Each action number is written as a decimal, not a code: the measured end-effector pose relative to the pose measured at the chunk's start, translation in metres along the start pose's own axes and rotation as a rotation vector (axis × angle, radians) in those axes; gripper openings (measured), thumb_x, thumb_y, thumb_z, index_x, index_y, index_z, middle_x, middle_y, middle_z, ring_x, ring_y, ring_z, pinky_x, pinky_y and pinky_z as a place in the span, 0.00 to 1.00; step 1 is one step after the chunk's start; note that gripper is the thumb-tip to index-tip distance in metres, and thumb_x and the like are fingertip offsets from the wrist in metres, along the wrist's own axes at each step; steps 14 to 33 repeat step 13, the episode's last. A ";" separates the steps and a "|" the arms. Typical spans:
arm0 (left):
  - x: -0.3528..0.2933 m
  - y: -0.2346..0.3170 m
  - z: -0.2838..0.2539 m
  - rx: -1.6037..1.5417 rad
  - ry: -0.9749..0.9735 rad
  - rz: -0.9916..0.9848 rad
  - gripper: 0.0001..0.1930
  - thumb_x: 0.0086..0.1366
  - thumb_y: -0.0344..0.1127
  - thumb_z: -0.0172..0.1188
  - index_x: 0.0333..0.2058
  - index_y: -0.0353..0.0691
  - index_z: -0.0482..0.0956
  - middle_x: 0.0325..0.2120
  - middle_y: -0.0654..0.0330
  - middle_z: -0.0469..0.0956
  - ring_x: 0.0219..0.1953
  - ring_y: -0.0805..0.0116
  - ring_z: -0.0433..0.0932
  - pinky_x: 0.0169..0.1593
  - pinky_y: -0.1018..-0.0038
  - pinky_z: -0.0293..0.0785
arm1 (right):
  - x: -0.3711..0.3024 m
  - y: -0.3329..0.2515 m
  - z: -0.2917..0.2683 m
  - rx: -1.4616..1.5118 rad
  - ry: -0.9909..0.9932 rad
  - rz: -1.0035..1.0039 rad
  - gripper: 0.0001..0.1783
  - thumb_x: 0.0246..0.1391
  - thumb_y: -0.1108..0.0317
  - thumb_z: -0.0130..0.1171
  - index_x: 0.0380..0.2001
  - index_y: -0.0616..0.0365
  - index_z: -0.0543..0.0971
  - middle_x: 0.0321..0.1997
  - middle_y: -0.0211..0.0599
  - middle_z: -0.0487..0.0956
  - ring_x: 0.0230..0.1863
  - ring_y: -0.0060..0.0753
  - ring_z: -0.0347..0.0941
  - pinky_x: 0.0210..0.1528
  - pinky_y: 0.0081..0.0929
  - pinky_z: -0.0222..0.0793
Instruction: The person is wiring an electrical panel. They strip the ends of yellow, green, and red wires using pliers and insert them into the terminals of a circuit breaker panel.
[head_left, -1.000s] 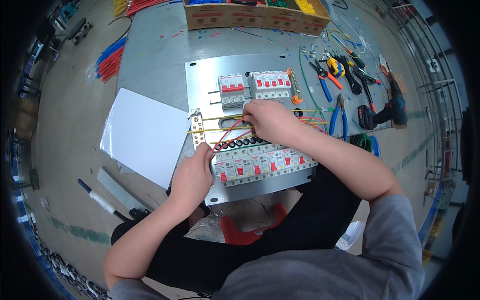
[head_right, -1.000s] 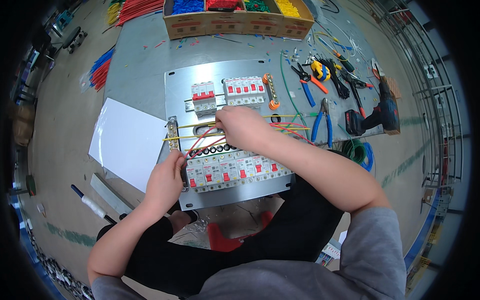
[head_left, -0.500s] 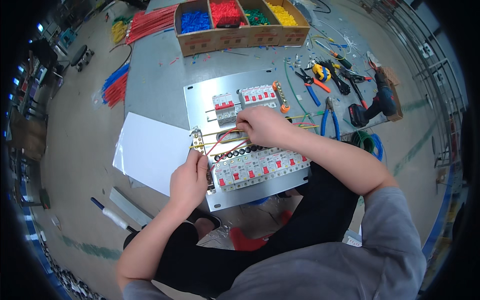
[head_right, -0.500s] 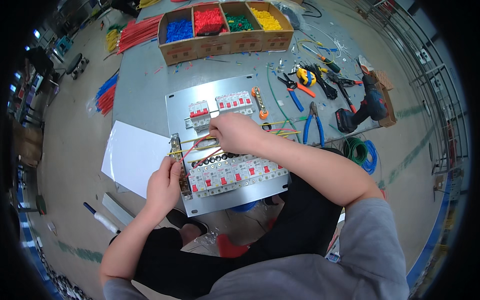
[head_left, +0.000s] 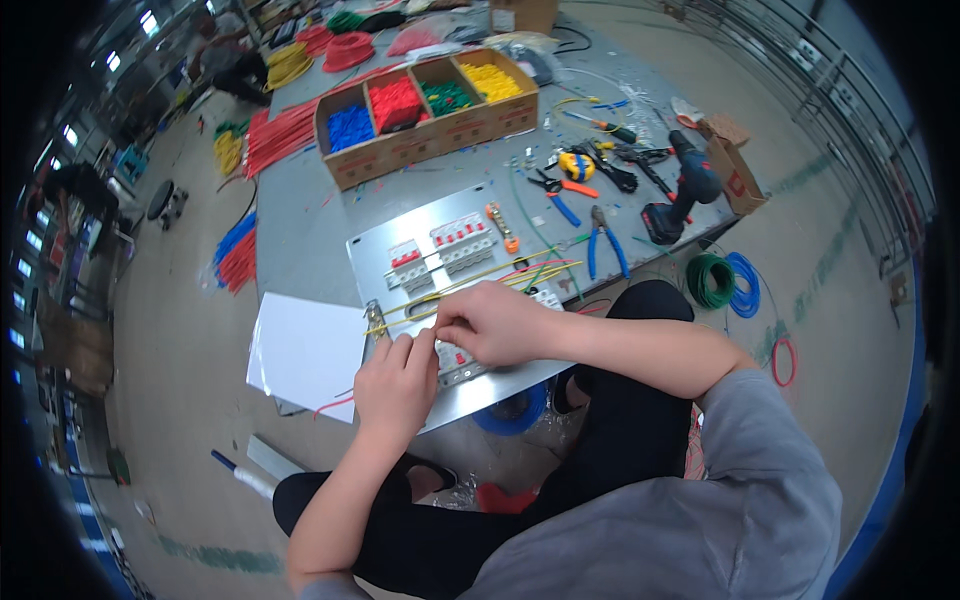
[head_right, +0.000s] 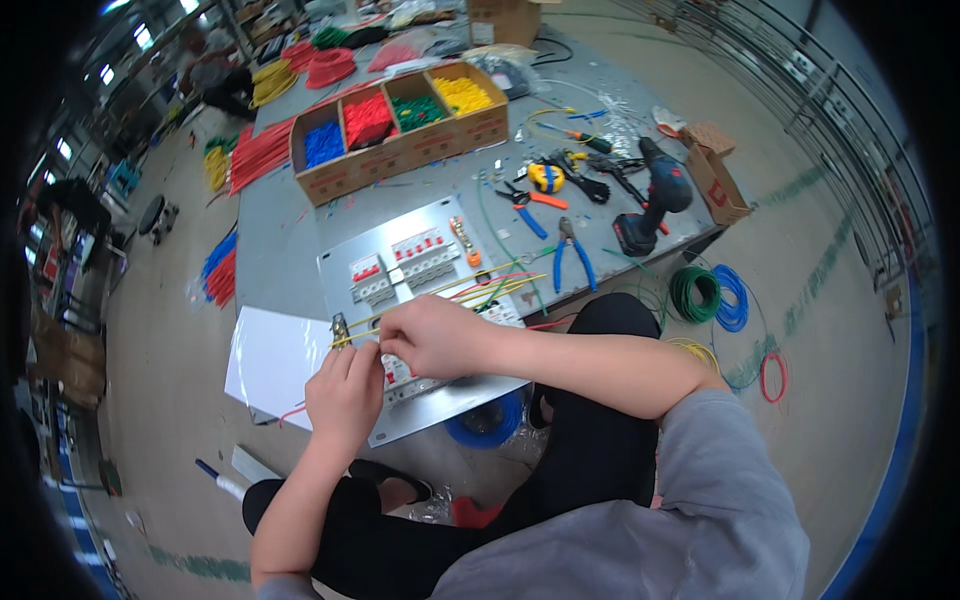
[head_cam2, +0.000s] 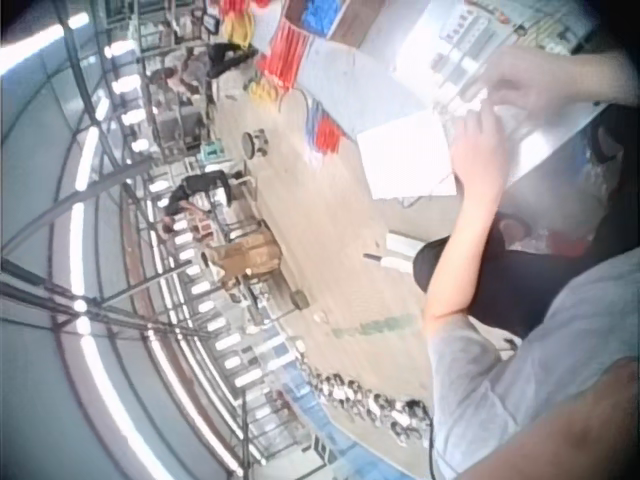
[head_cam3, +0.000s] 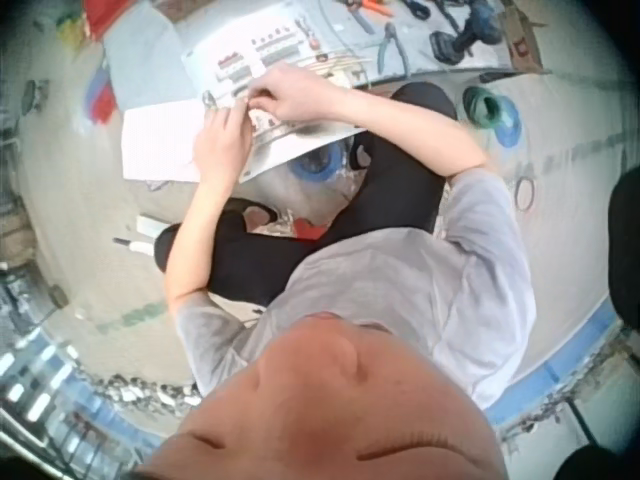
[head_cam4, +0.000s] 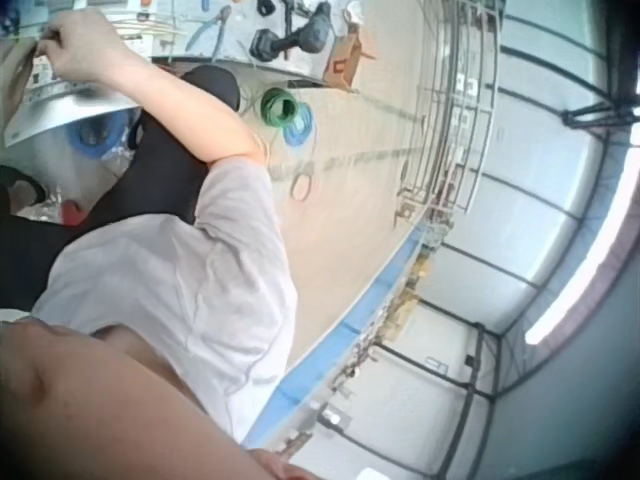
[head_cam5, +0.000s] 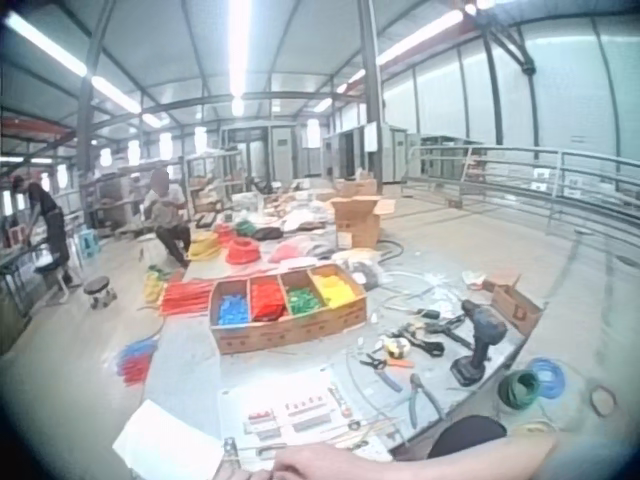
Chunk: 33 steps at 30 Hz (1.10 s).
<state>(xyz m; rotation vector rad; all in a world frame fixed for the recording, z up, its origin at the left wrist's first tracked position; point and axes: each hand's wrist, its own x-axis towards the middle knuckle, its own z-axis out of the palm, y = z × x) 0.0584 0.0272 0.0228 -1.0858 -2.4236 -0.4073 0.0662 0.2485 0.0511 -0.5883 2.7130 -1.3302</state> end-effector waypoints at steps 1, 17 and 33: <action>-0.001 0.003 0.001 -0.005 0.003 0.018 0.16 0.60 0.32 0.70 0.48 0.44 0.85 0.27 0.64 0.75 0.30 0.66 0.79 0.26 0.67 0.74 | -0.005 0.002 -0.001 0.036 -0.006 -0.001 0.09 0.62 0.66 0.66 0.38 0.61 0.86 0.32 0.47 0.86 0.35 0.50 0.83 0.38 0.41 0.76; -0.022 0.026 0.014 -0.196 0.023 -0.049 0.10 0.63 0.33 0.71 0.43 0.44 0.88 0.24 0.65 0.74 0.26 0.64 0.78 0.24 0.65 0.71 | -0.042 0.081 -0.099 -0.269 0.182 0.684 0.27 0.66 0.40 0.63 0.48 0.53 0.88 0.45 0.54 0.88 0.48 0.38 0.87 0.54 0.35 0.81; -0.022 0.026 0.014 -0.196 0.023 -0.049 0.10 0.63 0.33 0.71 0.43 0.44 0.88 0.24 0.65 0.74 0.26 0.64 0.78 0.24 0.65 0.71 | -0.042 0.081 -0.099 -0.269 0.182 0.684 0.27 0.66 0.40 0.63 0.48 0.53 0.88 0.45 0.54 0.88 0.48 0.38 0.87 0.54 0.35 0.81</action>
